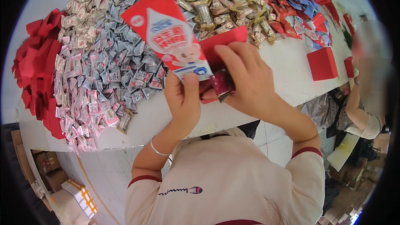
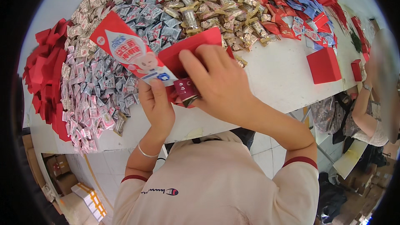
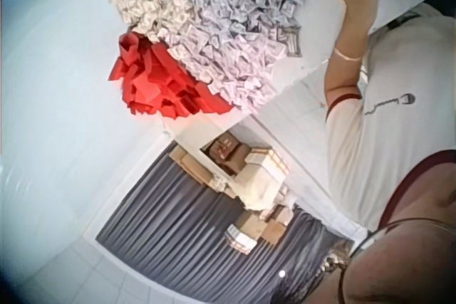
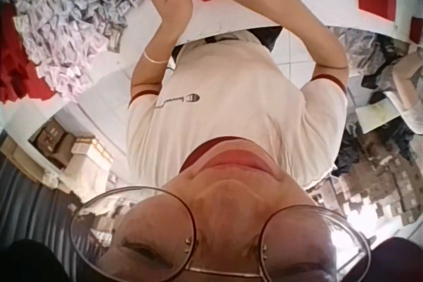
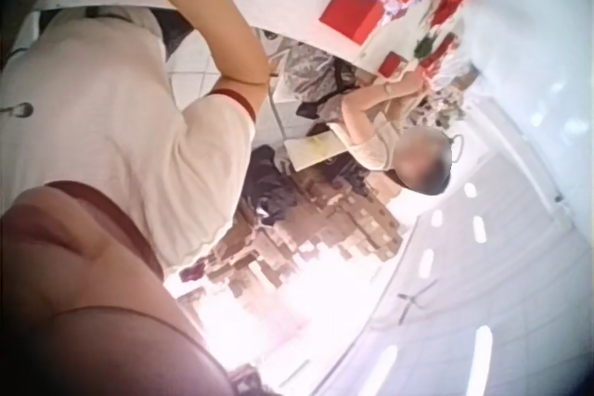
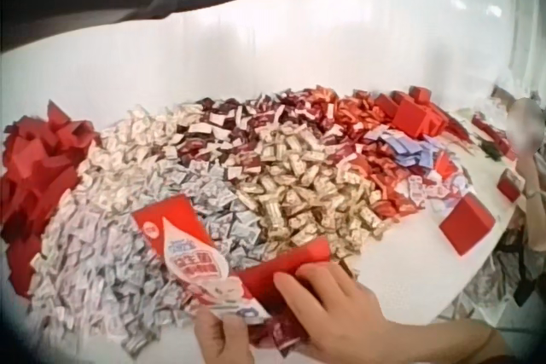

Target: The person repeatedly picks small wrapped candies from a large pile on a table and places them into red paper envelopes, then folds and closes each envelope. The process is repeated continuously with multiple candy types and red envelopes.

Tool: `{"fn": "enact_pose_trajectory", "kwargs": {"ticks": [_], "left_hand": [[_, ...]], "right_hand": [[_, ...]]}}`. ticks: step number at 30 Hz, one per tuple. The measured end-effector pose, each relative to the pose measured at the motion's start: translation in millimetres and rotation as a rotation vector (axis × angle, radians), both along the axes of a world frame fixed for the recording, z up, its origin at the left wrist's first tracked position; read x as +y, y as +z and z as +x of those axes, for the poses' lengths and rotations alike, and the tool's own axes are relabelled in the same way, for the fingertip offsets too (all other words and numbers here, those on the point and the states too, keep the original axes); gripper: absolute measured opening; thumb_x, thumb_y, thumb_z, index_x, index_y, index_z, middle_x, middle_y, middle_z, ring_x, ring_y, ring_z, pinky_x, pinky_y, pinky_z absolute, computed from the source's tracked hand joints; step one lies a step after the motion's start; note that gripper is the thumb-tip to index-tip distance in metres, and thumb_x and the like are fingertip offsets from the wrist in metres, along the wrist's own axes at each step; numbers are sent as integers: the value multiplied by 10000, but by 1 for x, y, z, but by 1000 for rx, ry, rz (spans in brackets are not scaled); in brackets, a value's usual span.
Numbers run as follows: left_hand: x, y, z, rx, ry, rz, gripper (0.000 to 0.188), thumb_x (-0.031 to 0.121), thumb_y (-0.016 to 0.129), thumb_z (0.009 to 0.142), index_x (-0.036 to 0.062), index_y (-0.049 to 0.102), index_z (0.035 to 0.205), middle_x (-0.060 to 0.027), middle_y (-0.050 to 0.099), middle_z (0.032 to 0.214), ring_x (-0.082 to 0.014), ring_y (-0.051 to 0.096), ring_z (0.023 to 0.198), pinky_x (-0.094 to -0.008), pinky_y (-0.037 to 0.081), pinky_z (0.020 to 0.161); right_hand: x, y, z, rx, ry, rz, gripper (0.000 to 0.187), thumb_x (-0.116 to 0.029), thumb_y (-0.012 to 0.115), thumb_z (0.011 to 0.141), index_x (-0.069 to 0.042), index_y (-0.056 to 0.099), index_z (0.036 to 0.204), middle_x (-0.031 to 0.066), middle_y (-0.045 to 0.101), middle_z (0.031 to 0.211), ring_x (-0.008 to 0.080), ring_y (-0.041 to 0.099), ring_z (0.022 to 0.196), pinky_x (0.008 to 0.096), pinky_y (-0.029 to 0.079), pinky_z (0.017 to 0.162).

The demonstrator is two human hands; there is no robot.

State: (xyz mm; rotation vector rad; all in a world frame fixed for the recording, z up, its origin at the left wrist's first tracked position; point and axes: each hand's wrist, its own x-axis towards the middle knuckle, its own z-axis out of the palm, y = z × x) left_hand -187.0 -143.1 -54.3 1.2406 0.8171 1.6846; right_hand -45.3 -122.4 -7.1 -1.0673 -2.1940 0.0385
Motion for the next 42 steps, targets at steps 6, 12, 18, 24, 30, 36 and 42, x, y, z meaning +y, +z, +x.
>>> {"fn": "enact_pose_trajectory", "kwargs": {"ticks": [6, 12, 18, 24, 30, 36, 42], "left_hand": [[2, 1, -4, 109, -6, 27, 249, 205, 454, 918, -11, 487, 1037, -41, 560, 933, -69, 483, 811, -220, 397, 732], [2, 12, -5, 331, -29, 2, 163, 89, 560, 817, -32, 540, 924, -143, 563, 938, -230, 552, 766, -301, 435, 690], [3, 44, -22, 995, -157, 179, 181, 64, 607, 725, -25, 535, 865, -178, 534, 982, -331, 534, 827, -363, 448, 692], [7, 66, -29, 1271, -405, 34, 262, 121, 643, 715, -7, 546, 922, -160, 522, 981, -311, 532, 855, -366, 449, 722], [6, 45, -30, 871, -392, 59, 485, 169, 732, 651, 48, 494, 1056, -175, 479, 1075, -319, 522, 928, -351, 449, 757], [6, -3, -31, 664, -255, 180, 684, 86, 795, 592, 74, 395, 1146, -136, 432, 1149, -247, 458, 1042, -340, 379, 862], [-3, -22, -22, 268, -253, 266, 804, 273, 693, 749, 64, 188, 1339, -208, 335, 1307, -307, 426, 1150, -368, 371, 922]], "right_hand": [[-1, -18, 14, -108, 6, 357, 379, -343, 710, 583, -57, 516, 740, 44, 468, 690, 213, 486, 645, 307, 380, 566], [0, -2, 13, -473, 126, 32, 359, -362, 670, 686, -29, 540, 654, 32, 477, 573, 200, 483, 584, 286, 371, 502], [-2, 47, 46, -91, 151, 304, 296, -116, 670, 620, 15, 589, 872, 83, 565, 775, 221, 549, 712, 309, 438, 592], [3, 41, 39, -589, 334, 103, 163, -86, 595, 627, -51, 593, 787, 38, 529, 725, 175, 516, 626, 289, 420, 549], [17, 39, 26, -841, 478, -322, 48, -47, 572, 635, -40, 575, 683, 80, 558, 679, 218, 588, 634, 307, 462, 532], [21, 31, 13, -893, 475, -368, 37, -39, 582, 649, -26, 602, 677, 119, 620, 707, 242, 624, 677, 331, 494, 573], [17, 61, 55, 37, 416, -67, 129, 2, 551, 721, 5, 601, 840, 112, 615, 795, 262, 596, 708, 340, 485, 617]]}}
